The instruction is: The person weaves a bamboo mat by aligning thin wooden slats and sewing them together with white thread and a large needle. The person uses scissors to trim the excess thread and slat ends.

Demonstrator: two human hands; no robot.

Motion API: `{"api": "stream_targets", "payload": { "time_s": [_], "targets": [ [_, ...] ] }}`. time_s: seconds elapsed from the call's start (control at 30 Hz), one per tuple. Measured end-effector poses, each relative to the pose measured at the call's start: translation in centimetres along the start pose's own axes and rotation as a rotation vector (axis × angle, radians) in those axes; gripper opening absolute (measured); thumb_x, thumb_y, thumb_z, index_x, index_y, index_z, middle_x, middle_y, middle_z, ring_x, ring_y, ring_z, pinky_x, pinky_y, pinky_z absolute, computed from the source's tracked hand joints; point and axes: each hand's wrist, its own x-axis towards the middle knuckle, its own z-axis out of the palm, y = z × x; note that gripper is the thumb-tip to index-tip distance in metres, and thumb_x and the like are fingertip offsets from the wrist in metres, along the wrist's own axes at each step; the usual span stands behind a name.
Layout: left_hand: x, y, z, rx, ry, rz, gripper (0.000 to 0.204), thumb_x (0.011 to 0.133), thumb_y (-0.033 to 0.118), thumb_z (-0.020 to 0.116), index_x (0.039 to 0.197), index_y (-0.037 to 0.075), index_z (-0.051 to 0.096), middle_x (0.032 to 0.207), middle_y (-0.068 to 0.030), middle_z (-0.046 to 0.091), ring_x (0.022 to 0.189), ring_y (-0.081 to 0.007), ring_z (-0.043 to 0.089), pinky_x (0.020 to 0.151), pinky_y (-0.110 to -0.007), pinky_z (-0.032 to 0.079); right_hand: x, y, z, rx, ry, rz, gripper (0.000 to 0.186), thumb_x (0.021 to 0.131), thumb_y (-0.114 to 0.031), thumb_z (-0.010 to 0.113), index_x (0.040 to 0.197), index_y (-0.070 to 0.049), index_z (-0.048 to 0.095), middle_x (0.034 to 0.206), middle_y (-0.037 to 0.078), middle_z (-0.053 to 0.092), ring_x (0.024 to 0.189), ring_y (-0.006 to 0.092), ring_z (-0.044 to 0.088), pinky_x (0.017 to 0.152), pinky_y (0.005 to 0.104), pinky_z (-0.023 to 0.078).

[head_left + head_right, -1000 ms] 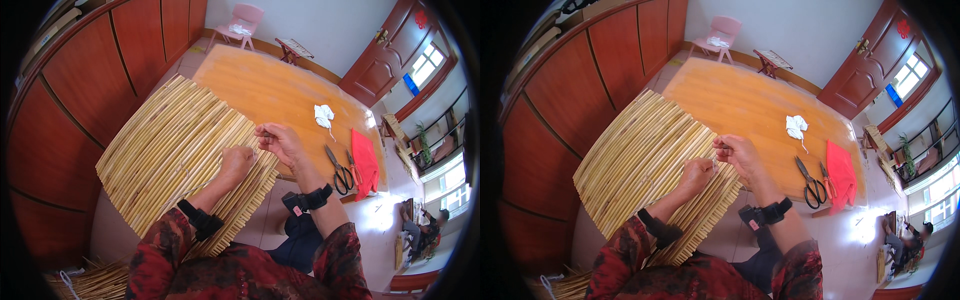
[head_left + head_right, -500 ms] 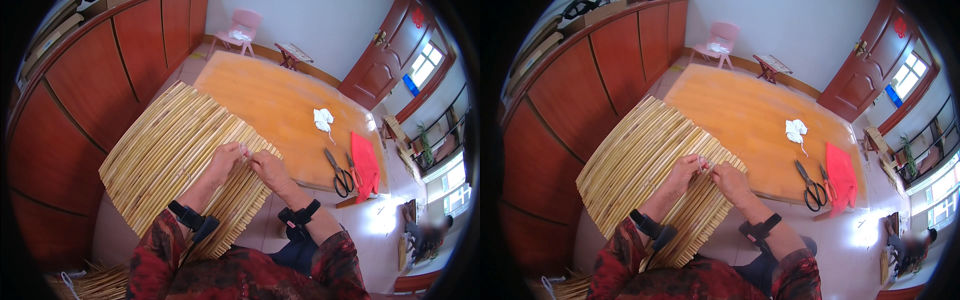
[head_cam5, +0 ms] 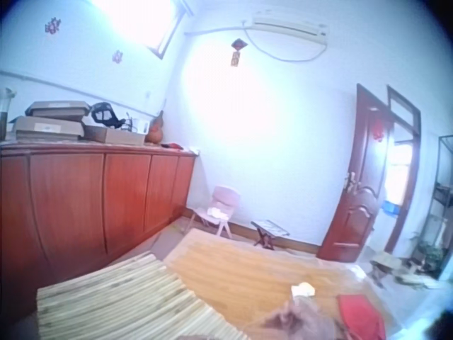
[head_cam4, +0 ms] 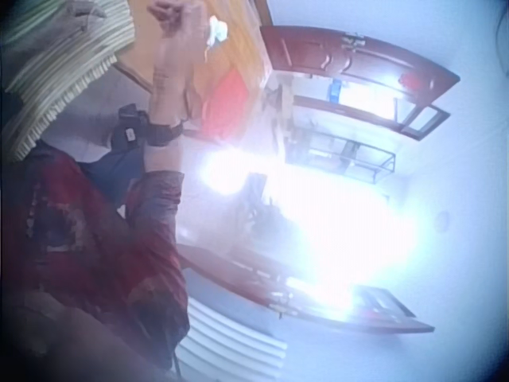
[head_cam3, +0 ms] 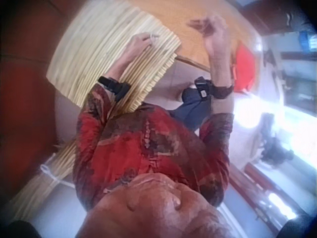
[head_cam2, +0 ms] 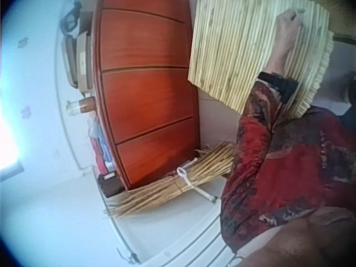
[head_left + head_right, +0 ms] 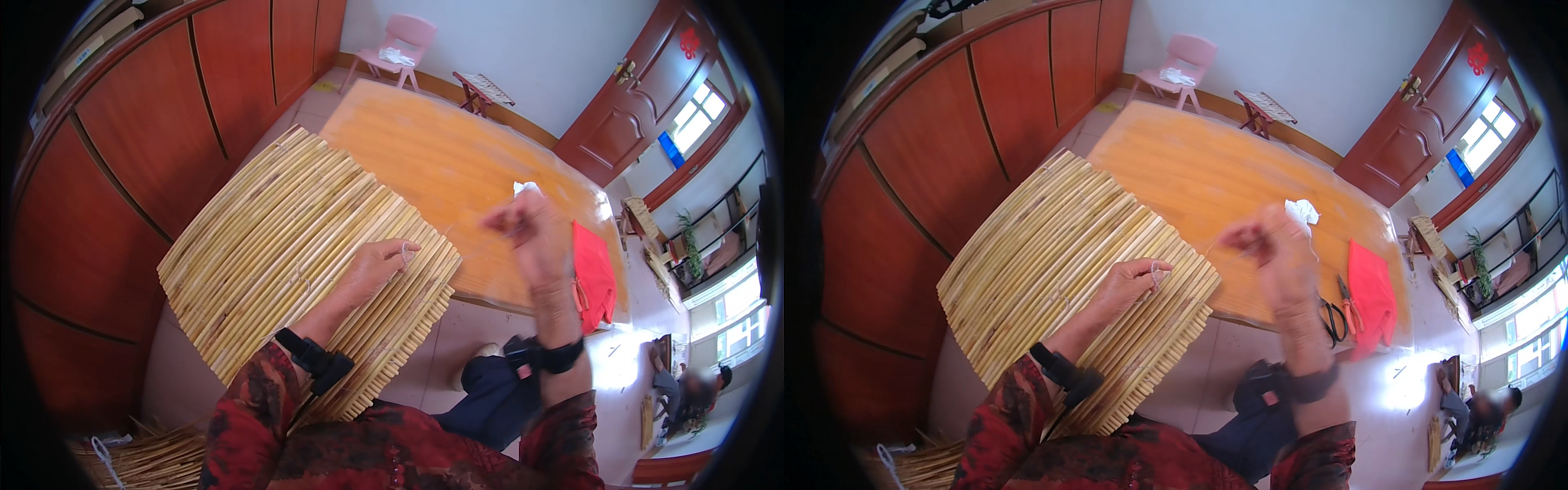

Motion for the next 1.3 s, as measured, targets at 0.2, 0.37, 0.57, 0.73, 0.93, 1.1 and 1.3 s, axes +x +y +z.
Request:
{"api": "stream_targets", "payload": {
  "time_s": [0.2,0.37,0.57,0.73,0.93,1.1,1.3],
  "targets": [
    [-0.4,-1.0,-0.8,0.220,-0.078,0.137,0.016,0.082,0.012,0.056,0.092,0.002,0.063,0.078,-0.0007,0.059,0.071,-0.0060,0.052,0.064,-0.022,0.043,1.7,-4.5,-1.4,-0.328,-0.207,0.236,0.027,0.092,-0.025,0.047,0.078,-0.003,0.055,0.060,0.000,0.049,0.052,0.0090,0.053,0.047,0.0242,0.047],
    [-5.2,0.6,0.4,1.210,-0.378,0.697,0.009,0.076,0.015,0.057,0.069,0.009,0.058,0.068,-0.0037,0.057,0.070,-0.0215,0.053,0.066,-0.032,0.041,2.4,-3.8,-7.2,-0.769,0.000,0.232,0.030,0.089,-0.028,0.051,0.074,-0.003,0.056,0.055,-0.002,0.046,0.048,0.0068,0.051,0.043,0.0242,0.044],
    [-11.9,1.4,0.3,0.815,-0.779,0.703,0.017,0.079,0.019,0.052,0.067,0.008,0.056,0.068,-0.0063,0.057,0.066,-0.0277,0.055,0.061,-0.040,0.042,3.9,-1.0,-12.7,-1.689,0.298,-0.225,0.022,0.082,-0.022,0.054,0.081,-0.001,0.059,0.067,0.014,0.059,0.063,0.0294,0.059,0.059,0.0371,0.047],
    [-9.1,4.1,-1.2,0.824,-0.477,0.368,0.018,0.079,0.019,0.056,0.068,0.005,0.054,0.066,-0.0106,0.055,0.069,-0.0321,0.055,0.062,-0.042,0.043,3.3,3.7,-9.7,-1.357,0.037,-0.209,0.021,0.081,-0.020,0.052,0.079,-0.001,0.060,0.082,0.020,0.061,0.079,0.0363,0.058,0.069,0.0436,0.045],
    [-5.2,4.3,-1.2,1.107,0.074,0.539,0.018,0.070,0.013,0.067,0.084,0.005,0.057,0.086,-0.0119,0.056,0.078,-0.0313,0.053,0.069,-0.041,0.042,0.3,8.6,-6.7,-1.414,-0.148,0.015,0.027,0.086,-0.024,0.053,0.080,0.001,0.058,0.064,0.012,0.058,0.061,0.0236,0.059,0.060,0.0333,0.046],
    [-6.8,-0.9,3.4,1.335,-0.055,0.400,0.063,0.065,0.033,0.072,0.116,0.006,0.047,0.123,-0.0198,0.041,0.116,-0.0378,0.037,0.091,-0.054,0.031,-4.4,9.3,-5.9,-0.908,-0.251,0.576,0.048,0.090,-0.043,0.044,0.072,0.000,0.057,0.063,0.011,0.055,0.055,0.0172,0.061,0.051,0.0298,0.048],
    [-7.1,-2.9,6.5,1.453,-0.023,0.270,0.092,0.061,0.050,0.072,0.131,0.003,0.034,0.137,-0.0288,0.025,0.130,-0.0438,0.020,0.096,-0.067,0.016,-6.6,12.3,-6.4,-0.571,-0.147,0.769,0.053,0.089,-0.049,0.045,0.101,0.001,0.057,0.082,0.011,0.061,0.067,0.0182,0.064,0.058,0.0308,0.053]
  ]
}}
